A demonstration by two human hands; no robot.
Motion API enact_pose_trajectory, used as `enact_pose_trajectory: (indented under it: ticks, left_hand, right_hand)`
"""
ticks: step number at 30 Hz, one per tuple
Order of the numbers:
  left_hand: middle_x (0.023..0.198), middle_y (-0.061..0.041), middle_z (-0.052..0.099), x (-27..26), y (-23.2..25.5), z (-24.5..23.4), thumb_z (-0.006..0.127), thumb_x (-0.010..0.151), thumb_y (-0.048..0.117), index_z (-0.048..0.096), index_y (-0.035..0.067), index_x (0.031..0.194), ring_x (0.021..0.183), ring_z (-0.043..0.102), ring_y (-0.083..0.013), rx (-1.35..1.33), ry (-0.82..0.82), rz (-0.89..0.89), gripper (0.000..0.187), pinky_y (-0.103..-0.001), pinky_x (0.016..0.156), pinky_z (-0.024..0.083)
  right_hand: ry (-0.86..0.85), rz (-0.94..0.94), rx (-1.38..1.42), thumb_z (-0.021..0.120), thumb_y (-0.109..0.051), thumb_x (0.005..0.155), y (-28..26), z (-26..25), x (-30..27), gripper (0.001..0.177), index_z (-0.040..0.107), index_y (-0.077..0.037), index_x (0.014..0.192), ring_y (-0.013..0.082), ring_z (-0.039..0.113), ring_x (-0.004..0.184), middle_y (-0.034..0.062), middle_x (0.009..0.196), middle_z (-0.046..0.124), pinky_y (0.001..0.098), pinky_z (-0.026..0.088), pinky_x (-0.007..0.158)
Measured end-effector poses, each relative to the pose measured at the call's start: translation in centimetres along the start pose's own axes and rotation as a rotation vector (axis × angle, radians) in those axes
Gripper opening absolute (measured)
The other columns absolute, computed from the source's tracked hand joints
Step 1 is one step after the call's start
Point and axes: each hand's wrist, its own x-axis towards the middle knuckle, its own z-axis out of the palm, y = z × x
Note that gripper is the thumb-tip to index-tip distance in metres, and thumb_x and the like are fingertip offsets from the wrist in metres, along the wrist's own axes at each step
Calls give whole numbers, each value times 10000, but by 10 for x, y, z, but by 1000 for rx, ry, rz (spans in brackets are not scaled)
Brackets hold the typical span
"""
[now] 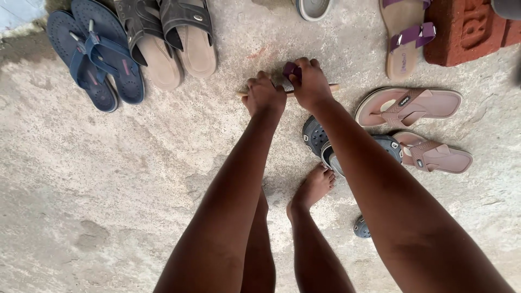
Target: Organizing and aligning various pairs of shoes, sandals, and crocs on an outdoor concrete surface.
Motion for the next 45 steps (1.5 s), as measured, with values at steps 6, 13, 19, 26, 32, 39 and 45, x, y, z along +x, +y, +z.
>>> enact_pose_trajectory:
  ticks: [6, 13, 19, 26, 32, 39, 45]
  left_hand:
    - [1422, -175, 503, 1, 5, -16, 711, 905, 219, 445, 101, 1409, 1274, 575, -320, -129, 130, 65, 582, -492, 1067, 476]
    - [1373, -218, 540, -9, 5, -46, 686, 836, -24, 384, 67, 1451, 1208, 640, -361, -426, 41, -151, 691, -416, 1056, 565]
    - [1401, -190, 481, -4, -15, -52, 681, 740, -131, 415, 92, 1418, 1291, 551, -371, -298, 38, 17, 761, -381, 1118, 488]
    - [1395, -185, 483, -6, -12, -56, 607, 814, -120, 474, 112, 1419, 1303, 557, -378, -208, 83, 375, 661, -398, 1128, 493]
    - [1430, -226, 419, -23, -10, -48, 574, 797, -167, 434, 83, 1442, 1304, 536, -423, -357, 177, 479, 706, -427, 1107, 500]
    - [1266, -184, 554, -61, -25, -46, 743, 800, 5, 473, 167, 1383, 1159, 651, -378, -299, 14, 250, 662, -422, 957, 593]
    - [1164, -149, 658, -62, -31, -56, 719, 882, 97, 484, 122, 1278, 1040, 711, -338, -234, 15, 210, 461, -448, 904, 584]
  right_hand:
    - [14, 6, 134, 730, -116, 939, -27, -6, -1, 454, 448, 18, 1268, 378, 718, 988, 242, 1107, 675, 422, 585, 906]
    - [57, -22, 246, 789, -98, 894, -34, -3, -27, 497, 437, -12, 1235, 289, 734, 943, 204, 1059, 710, 358, 626, 849]
    - [-119, 254, 428, 865, -185, 809, -37, 5, -53, 361, 699, -49, 1100, 190, 723, 878, 91, 996, 755, 324, 595, 793]
    - [-52, 503, 964, 713, -257, 962, -27, 31, -61, 221, 702, -65, 1070, 120, 711, 832, 38, 987, 733, 314, 646, 767]
    - [22, 536, 1153, 703, -220, 989, -39, 33, -59, 164, 666, -61, 969, 137, 726, 838, 68, 983, 720, 319, 653, 812]
    - [48, 585, 1422, 696, -165, 955, -58, 29, -52, 97, 672, -72, 955, 165, 718, 789, 69, 905, 735, 313, 623, 688]
    - [26, 618, 1295, 761, -163, 949, -65, 24, -56, 134, 712, -73, 863, 131, 663, 713, 43, 831, 728, 261, 572, 673]
